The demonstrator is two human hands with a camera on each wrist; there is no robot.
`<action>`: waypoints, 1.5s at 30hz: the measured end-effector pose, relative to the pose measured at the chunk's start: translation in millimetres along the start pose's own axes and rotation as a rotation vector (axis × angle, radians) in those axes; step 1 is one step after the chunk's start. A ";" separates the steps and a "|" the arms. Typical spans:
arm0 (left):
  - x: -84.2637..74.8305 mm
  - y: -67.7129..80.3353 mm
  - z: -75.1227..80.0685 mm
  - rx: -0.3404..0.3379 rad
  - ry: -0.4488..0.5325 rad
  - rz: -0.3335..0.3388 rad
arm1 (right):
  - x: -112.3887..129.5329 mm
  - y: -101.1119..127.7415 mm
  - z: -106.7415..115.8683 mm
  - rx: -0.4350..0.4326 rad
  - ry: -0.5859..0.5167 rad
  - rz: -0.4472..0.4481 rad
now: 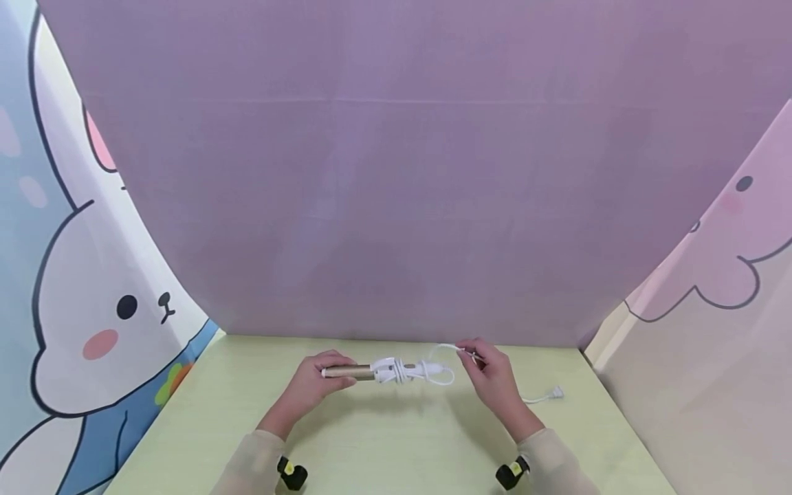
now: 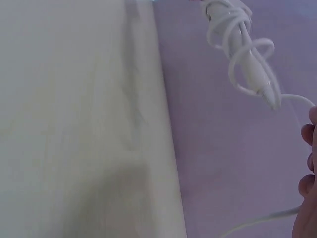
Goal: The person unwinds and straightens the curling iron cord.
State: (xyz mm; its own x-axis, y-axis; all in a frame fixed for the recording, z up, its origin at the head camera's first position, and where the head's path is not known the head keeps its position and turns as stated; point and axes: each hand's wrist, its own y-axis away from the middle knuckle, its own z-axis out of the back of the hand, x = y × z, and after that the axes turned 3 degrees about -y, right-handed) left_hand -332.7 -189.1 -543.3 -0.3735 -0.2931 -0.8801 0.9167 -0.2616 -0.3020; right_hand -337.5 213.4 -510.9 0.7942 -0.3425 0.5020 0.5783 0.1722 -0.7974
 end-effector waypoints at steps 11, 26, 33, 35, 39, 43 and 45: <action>-7.2 0.4 4.4 -0.026 0.059 -0.005 | -12.0 7.4 5.5 0.111 0.030 -0.178; -6.9 -5.1 4.6 -0.106 0.038 0.008 | 11.5 26.8 -1.5 0.343 -0.084 -0.193; -4.2 -1.9 1.6 -0.049 0.020 0.013 | 28.2 8.9 2.5 0.227 -0.114 -0.139; -4.9 -0.5 0.2 -0.039 0.017 0.015 | 29.0 3.3 3.1 0.194 -0.128 -0.137; -4.4 0.6 -2.4 -0.018 0.020 0.005 | 25.2 -5.2 2.7 0.131 -0.144 -0.175; -3.7 -0.6 -4.5 -0.002 0.025 -0.018 | 19.4 -10.4 1.9 0.064 -0.147 -0.230; -4.0 -1.2 -5.0 0.005 0.036 -0.026 | 15.7 -11.3 1.8 0.038 -0.148 -0.257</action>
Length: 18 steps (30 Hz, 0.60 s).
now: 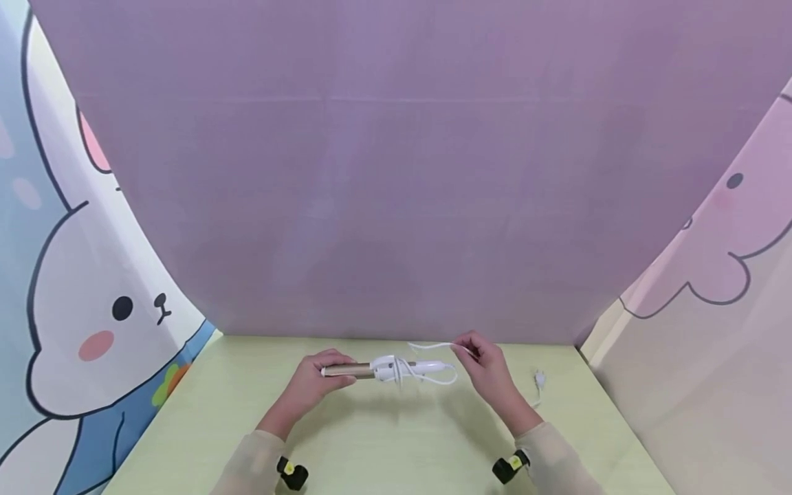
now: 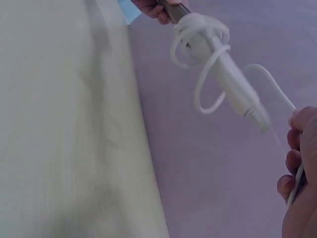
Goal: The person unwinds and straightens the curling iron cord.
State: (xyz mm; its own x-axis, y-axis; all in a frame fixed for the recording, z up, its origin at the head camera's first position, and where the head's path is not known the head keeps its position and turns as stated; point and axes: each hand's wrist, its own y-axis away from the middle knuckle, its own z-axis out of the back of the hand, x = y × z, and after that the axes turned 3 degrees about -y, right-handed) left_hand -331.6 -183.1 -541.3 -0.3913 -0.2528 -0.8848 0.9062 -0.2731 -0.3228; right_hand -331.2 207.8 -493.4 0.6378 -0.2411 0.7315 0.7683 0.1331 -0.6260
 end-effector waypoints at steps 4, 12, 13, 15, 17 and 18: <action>-3.5 -0.3 1.0 0.006 0.024 0.016 | -8.1 1.2 0.0 -0.027 0.015 -0.056; -10.9 -1.0 5.3 -0.034 0.025 0.003 | -31.1 16.0 0.4 0.071 0.222 -0.100; -11.0 -1.0 6.2 -0.043 0.027 0.004 | -33.1 18.0 0.4 0.092 0.239 -0.098; -11.4 -1.3 7.7 -0.062 0.032 0.012 | -36.0 22.1 0.4 0.142 0.258 -0.089; -11.2 -1.7 9.5 -0.085 0.035 0.026 | -38.0 25.8 0.5 0.207 0.262 -0.093; -11.0 -2.0 10.4 -0.098 0.037 0.034 | -38.3 27.6 0.6 0.243 0.258 -0.098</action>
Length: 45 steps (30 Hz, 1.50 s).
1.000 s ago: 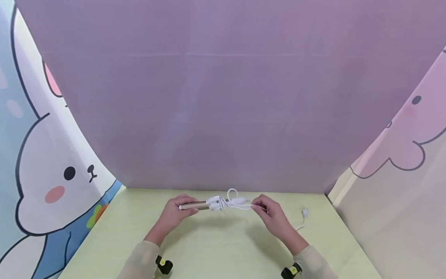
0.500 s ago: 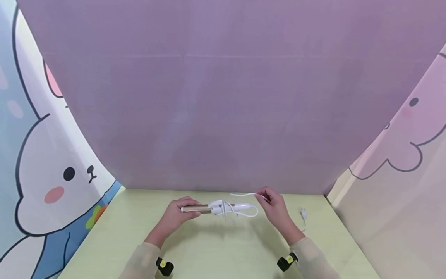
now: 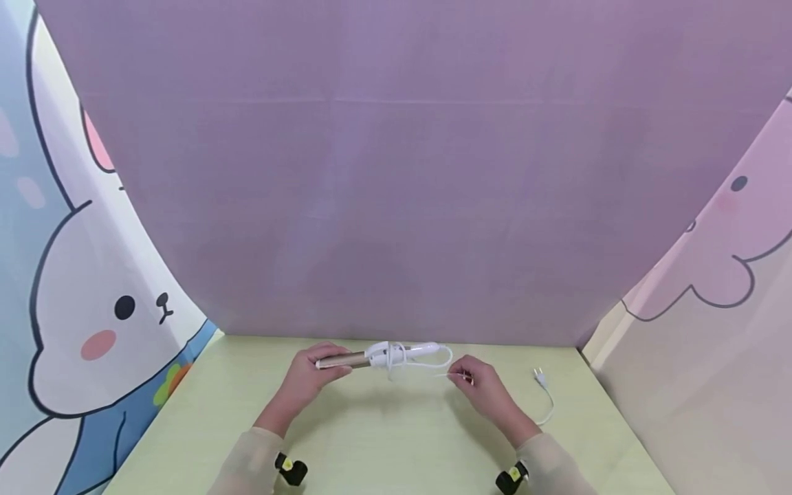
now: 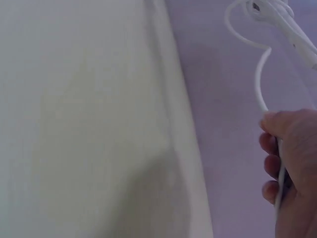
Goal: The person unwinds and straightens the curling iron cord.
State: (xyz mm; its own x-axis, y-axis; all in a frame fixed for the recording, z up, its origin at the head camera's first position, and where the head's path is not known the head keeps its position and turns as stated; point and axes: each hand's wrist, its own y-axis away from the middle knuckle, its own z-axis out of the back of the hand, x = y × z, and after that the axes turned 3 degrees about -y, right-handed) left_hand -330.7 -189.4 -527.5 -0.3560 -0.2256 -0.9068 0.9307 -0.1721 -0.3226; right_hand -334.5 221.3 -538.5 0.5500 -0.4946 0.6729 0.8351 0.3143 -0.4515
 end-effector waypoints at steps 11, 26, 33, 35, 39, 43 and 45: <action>0.9 -1.2 6.8 -0.086 -0.017 0.027 | -5.5 18.7 -0.6 0.258 -0.052 -0.019; 3.6 -1.8 8.0 -0.084 -0.036 0.021 | 2.8 21.9 -3.1 0.282 -0.072 -0.012; 0.0 -1.8 6.2 -0.062 -0.033 -0.012 | 7.4 21.0 -6.8 0.205 -0.099 -0.027; -0.2 -1.8 5.4 -0.059 -0.034 -0.019 | 10.0 19.2 -9.7 0.180 -0.125 -0.014; 0.6 -2.2 5.0 -0.058 -0.037 -0.012 | 13.7 15.6 -17.3 0.151 -0.163 0.029; 1.0 -2.4 5.0 -0.052 -0.034 -0.001 | 17.1 12.8 -27.0 0.134 -0.186 0.034; 1.2 -2.2 4.9 -0.051 -0.031 0.000 | 20.4 12.4 -33.3 0.125 -0.204 0.010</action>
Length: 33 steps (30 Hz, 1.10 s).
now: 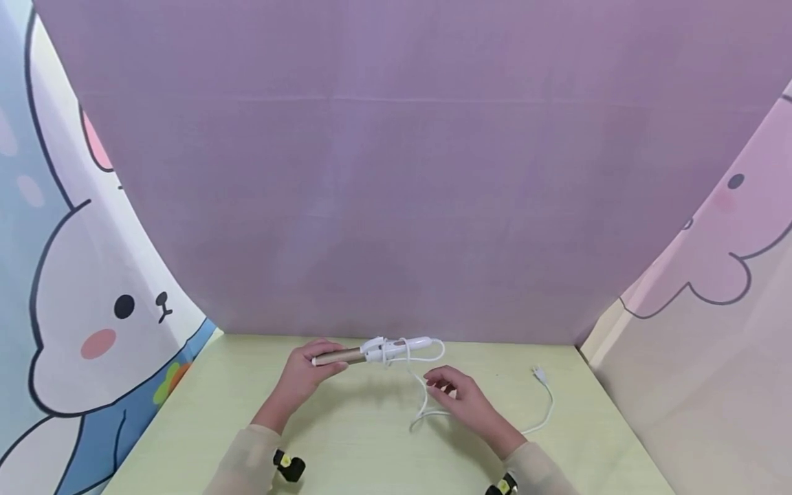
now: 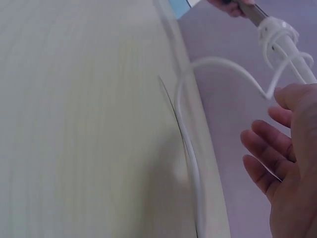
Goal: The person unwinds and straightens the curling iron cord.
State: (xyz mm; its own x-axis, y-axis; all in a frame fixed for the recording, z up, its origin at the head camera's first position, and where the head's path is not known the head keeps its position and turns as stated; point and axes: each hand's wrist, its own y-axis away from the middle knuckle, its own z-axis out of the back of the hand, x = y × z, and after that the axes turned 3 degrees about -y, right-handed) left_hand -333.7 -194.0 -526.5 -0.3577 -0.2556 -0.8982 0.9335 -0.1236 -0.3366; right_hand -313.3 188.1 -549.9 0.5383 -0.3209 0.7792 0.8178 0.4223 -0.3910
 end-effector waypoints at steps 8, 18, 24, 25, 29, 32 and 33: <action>2.1 1.1 -3.0 -0.002 0.014 -0.004 | 12.6 -0.9 -31.5 -0.134 -0.139 -0.100; 3.7 3.0 -4.9 0.001 -0.005 0.003 | 33.4 1.3 -43.9 -0.289 -0.274 -0.151; 7.0 4.4 -5.2 0.012 -0.017 -0.014 | 54.3 -0.6 -29.9 -0.269 -0.365 -0.146; 7.1 4.4 -5.1 0.013 -0.015 -0.015 | 58.1 -1.4 -26.5 -0.263 -0.366 -0.148; 6.9 3.5 -5.3 0.024 -0.016 -0.015 | 68.6 -5.9 -11.3 -0.251 -0.317 -0.129; 7.2 2.8 -5.5 0.058 -0.026 -0.014 | 70.3 -10.5 2.3 -0.256 -0.246 -0.083; 7.5 2.6 -5.7 0.071 -0.030 -0.014 | 69.6 -12.5 7.2 -0.258 -0.213 -0.063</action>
State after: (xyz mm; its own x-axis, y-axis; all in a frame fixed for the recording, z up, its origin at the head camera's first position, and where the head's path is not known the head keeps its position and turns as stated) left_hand -333.8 -190.8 -535.7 -0.3726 -0.2819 -0.8841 0.9245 -0.1949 -0.3275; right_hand -287.5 166.6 -487.2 0.4527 -0.1434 0.8800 0.8873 0.1701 -0.4287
